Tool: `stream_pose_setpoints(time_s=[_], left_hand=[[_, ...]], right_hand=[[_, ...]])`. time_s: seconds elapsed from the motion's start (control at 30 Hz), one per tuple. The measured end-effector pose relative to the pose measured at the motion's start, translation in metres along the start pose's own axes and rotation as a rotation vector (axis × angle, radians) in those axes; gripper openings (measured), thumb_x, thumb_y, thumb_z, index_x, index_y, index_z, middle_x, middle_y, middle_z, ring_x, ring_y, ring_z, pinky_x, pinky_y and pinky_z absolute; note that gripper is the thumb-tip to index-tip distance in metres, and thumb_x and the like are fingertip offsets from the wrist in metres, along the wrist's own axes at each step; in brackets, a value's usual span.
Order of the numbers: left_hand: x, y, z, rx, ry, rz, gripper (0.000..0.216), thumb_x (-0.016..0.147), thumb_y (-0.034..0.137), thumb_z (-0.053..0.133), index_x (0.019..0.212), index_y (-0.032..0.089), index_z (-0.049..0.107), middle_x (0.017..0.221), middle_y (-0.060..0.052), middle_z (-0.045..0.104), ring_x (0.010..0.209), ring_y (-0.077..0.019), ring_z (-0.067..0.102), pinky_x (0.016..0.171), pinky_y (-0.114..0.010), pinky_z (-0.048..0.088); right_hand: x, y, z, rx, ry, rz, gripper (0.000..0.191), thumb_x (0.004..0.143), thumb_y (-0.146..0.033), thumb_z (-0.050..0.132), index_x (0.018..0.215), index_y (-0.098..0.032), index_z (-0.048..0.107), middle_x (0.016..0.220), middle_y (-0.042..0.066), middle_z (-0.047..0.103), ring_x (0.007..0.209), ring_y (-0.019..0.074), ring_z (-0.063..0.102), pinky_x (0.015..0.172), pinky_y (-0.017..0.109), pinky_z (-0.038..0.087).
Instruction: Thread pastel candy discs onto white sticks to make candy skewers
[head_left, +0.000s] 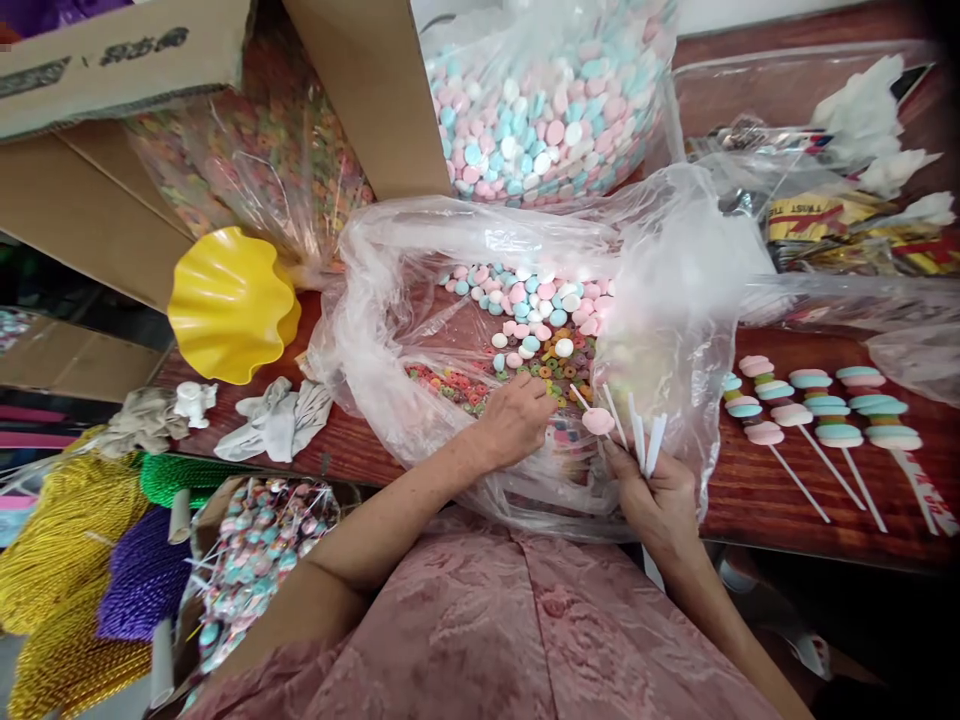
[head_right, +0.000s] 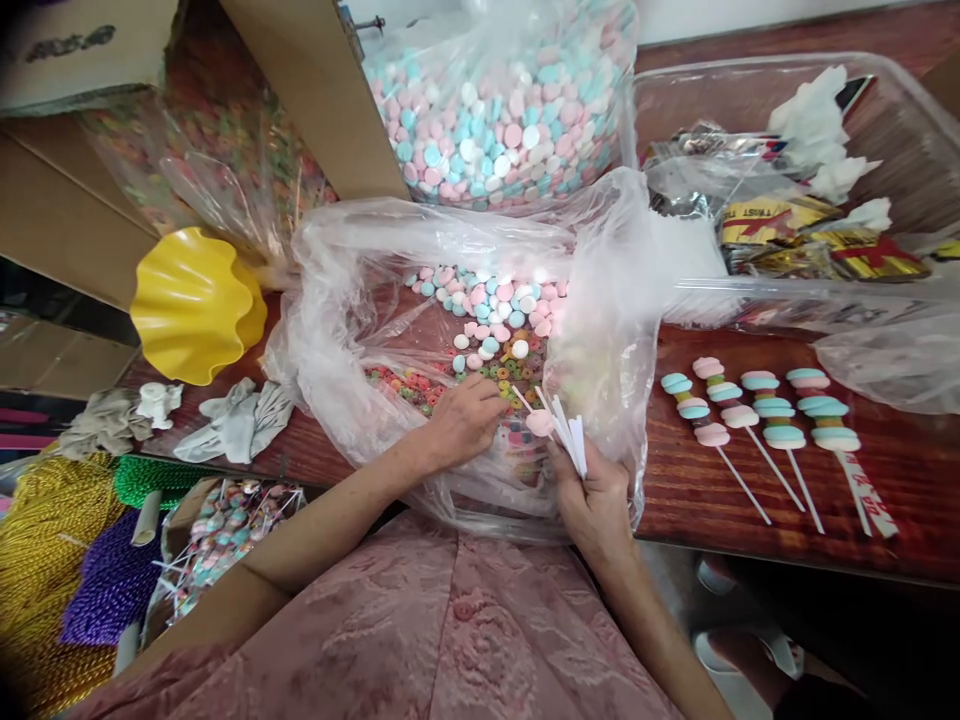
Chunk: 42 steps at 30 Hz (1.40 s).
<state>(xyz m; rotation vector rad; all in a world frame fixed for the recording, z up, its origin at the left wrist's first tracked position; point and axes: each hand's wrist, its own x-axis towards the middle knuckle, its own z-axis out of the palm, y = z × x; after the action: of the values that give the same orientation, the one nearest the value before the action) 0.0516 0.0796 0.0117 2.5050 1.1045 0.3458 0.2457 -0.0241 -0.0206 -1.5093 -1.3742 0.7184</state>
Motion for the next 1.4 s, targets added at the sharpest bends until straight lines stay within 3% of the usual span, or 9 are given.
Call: stream_pose_setpoints(time_s=[0.13, 0.27, 0.4, 0.53, 0.73, 0.87, 0.97, 1.1, 1.4], left_hand=[[-0.006, -0.009, -0.007, -0.766, 0.326, -0.221, 0.021, 0.083, 0.021, 0.069, 0.103, 0.016, 0.073, 0.087, -0.004, 0.066, 0.077, -0.0153, 0.063, 0.072, -0.032, 0.057], [-0.016, -0.011, -0.014, -1.317, 0.435, -0.336, 0.035, 0.071, 0.029, 0.085, 0.102, 0.017, 0.074, 0.079, 0.001, 0.065, 0.067, -0.0122, 0.066, 0.065, -0.028, 0.059], [-0.025, -0.012, -0.014, -1.298, 0.606, -0.249, 0.036, 0.067, 0.035, 0.089, 0.096, 0.019, 0.076, 0.079, 0.002, 0.064, 0.067, -0.0101, 0.064, 0.062, -0.024, 0.058], [-0.031, -0.015, -0.016, -0.891, 0.732, -0.063, 0.026, 0.077, 0.033, 0.084, 0.098, 0.019, 0.077, 0.083, -0.001, 0.065, 0.073, -0.0099, 0.062, 0.066, -0.022, 0.056], [-0.037, -0.011, -0.016, -0.466, 0.734, 0.153, 0.02, 0.087, 0.021, 0.074, 0.106, 0.019, 0.074, 0.096, -0.006, 0.071, 0.089, -0.0134, 0.067, 0.081, -0.025, 0.058], [-0.034, -0.008, -0.015, -0.909, 0.735, -0.025, 0.039, 0.089, 0.032, 0.072, 0.127, 0.025, 0.066, 0.097, -0.002, 0.067, 0.082, -0.011, 0.067, 0.074, -0.024, 0.06], [-0.032, -0.005, -0.022, -1.176, 0.604, -0.205, 0.037, 0.082, 0.04, 0.078, 0.114, 0.022, 0.073, 0.094, -0.002, 0.064, 0.073, -0.009, 0.062, 0.059, -0.019, 0.056], [-0.031, 0.0, -0.027, -1.268, 0.386, -0.262, 0.028, 0.077, 0.042, 0.081, 0.081, 0.015, 0.077, 0.086, -0.002, 0.064, 0.058, -0.0043, 0.055, 0.048, -0.016, 0.047], [-0.032, 0.01, -0.015, -1.348, 0.305, -0.236, 0.026, 0.074, 0.039, 0.083, 0.075, 0.013, 0.077, 0.082, -0.002, 0.065, 0.056, -0.0058, 0.058, 0.048, -0.018, 0.051]], right_hand=[[0.001, -0.014, 0.001, -0.004, -0.029, -0.022, 0.027, 0.096, -0.036, 0.06, 0.112, -0.021, 0.076, 0.074, 0.001, 0.066, 0.07, 0.0187, 0.063, 0.07, 0.03, 0.054], [0.004, -0.029, 0.007, -0.009, -0.142, -0.108, 0.022, 0.099, -0.03, 0.056, 0.105, -0.019, 0.075, 0.07, -0.001, 0.063, 0.061, 0.0142, 0.057, 0.061, 0.026, 0.048], [0.008, -0.04, 0.015, -0.063, -0.193, -0.208, 0.021, 0.099, -0.025, 0.053, 0.095, -0.018, 0.073, 0.064, -0.003, 0.058, 0.055, 0.012, 0.051, 0.055, 0.023, 0.042], [0.011, -0.041, 0.018, -0.132, -0.232, -0.257, 0.021, 0.098, -0.019, 0.051, 0.096, -0.019, 0.072, 0.069, -0.003, 0.062, 0.059, 0.0125, 0.055, 0.058, 0.023, 0.043], [0.009, -0.036, 0.022, -0.203, -0.198, -0.267, 0.021, 0.096, -0.016, 0.053, 0.104, -0.019, 0.072, 0.072, -0.003, 0.064, 0.059, 0.0124, 0.056, 0.06, 0.023, 0.044], [0.009, -0.038, 0.028, -0.082, -0.138, -0.217, 0.017, 0.099, -0.022, 0.055, 0.1, -0.019, 0.072, 0.07, -0.004, 0.06, 0.059, 0.011, 0.052, 0.058, 0.022, 0.043], [0.009, -0.037, 0.032, -0.007, -0.091, -0.158, 0.019, 0.099, -0.027, 0.056, 0.088, -0.019, 0.07, 0.061, -0.005, 0.049, 0.053, 0.0101, 0.044, 0.051, 0.022, 0.038], [0.011, -0.033, 0.036, -0.006, -0.129, -0.162, 0.024, 0.099, -0.031, 0.055, 0.085, -0.02, 0.071, 0.061, -0.003, 0.052, 0.054, 0.0128, 0.047, 0.052, 0.026, 0.039], [0.007, -0.017, 0.026, -0.014, -0.178, -0.236, 0.02, 0.096, -0.02, 0.054, 0.099, -0.02, 0.074, 0.071, -0.001, 0.065, 0.057, 0.0135, 0.055, 0.057, 0.026, 0.046]])
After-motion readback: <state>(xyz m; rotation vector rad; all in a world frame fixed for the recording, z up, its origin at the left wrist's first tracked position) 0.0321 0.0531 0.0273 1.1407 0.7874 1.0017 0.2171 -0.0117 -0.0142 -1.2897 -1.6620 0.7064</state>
